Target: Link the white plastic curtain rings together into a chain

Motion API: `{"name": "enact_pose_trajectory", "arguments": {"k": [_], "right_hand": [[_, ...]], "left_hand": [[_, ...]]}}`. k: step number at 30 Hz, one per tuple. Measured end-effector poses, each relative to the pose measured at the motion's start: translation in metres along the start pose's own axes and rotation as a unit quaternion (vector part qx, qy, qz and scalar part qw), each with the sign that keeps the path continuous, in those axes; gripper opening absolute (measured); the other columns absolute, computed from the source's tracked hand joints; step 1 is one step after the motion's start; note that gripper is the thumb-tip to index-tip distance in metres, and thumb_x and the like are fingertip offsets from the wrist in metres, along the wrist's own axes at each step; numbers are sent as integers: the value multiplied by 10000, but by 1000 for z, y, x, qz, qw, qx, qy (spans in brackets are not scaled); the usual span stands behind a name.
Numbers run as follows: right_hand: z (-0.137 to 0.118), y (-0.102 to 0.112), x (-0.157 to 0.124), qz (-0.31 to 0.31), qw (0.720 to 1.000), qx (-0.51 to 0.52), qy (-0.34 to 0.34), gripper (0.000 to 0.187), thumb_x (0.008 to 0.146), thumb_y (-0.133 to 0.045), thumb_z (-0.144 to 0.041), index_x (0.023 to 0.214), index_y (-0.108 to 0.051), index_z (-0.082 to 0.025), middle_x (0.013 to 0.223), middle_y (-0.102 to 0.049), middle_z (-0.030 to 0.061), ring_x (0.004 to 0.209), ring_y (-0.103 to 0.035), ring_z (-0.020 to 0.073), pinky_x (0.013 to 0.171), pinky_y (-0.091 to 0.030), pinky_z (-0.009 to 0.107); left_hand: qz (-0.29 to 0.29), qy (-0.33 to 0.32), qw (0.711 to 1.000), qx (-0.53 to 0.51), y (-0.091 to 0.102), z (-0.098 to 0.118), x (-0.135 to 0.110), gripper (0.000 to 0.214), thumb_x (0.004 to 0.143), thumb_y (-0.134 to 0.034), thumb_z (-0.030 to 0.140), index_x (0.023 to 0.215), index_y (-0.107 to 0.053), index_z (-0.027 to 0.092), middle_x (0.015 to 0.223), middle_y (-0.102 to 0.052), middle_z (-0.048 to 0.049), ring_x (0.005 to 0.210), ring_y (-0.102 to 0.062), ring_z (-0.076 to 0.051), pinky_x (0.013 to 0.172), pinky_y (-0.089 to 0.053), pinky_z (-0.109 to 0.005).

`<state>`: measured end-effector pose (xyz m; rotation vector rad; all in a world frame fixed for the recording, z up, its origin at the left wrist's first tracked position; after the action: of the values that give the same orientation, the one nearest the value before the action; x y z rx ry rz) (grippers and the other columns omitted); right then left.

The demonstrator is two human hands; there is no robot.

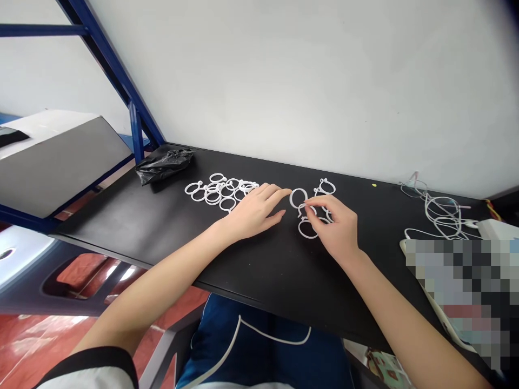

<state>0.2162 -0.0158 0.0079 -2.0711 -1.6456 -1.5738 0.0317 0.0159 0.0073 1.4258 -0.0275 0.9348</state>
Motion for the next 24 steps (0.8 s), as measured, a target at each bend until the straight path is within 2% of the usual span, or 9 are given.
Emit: {"name": "enact_pose_trajectory", "arguments": {"k": [3,5,12,16,24], "right_hand": [[-13,-4,-2,-12,999,14,47,147,855,-629,-83,872,-662,-226,854,-719,27,793,-695,183,741,-564,329],[-18,-7,-3,-23,998,21,57,151,854,-635,-78,880,-656,-225,848,-716,24,784,-695,177,729,-567,320],[-22,-8,-4,-26,997,37,60,152,859,-637,-85,902,-665,-228,865,-724,32,801,-703,185,733,-581,326],[-21,-7,-4,-19,997,28,73,147,847,-649,-78,898,-664,-215,876,-727,47,821,-705,193,761,-579,334],[-18,-9,-4,-26,998,19,45,92,863,-647,-119,873,-669,-208,841,-718,39,745,-687,178,693,-567,308]], "left_hand": [[7,-4,1000,-10,0,1,-1,458,967,-542,340,1362,-412,148,1183,-616,-122,1013,-586,-239,902,-516,-402],[1,-13,1000,-12,-1,1,-2,454,966,-547,367,1347,-427,149,1182,-618,-125,1042,-590,-249,906,-518,-403],[-11,-27,1000,-7,0,4,0,348,982,-522,380,1224,-503,131,1089,-648,-121,960,-605,-236,843,-525,-373],[-9,-16,1000,-12,3,5,1,314,982,-527,355,1201,-493,133,1053,-642,-109,938,-602,-229,822,-522,-363],[-17,-5,999,-27,4,4,0,265,987,-513,340,1162,-466,146,1023,-630,-95,912,-590,-223,803,-514,-363]]}}
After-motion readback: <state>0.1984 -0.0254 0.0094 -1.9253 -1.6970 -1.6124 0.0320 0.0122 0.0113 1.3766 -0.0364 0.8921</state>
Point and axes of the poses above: each hand's wrist, its own x-axis towards the middle knuckle, its own y-axis out of the back of the hand, z = x × y, the point moved 4 cm from there along x, towards the middle knuckle
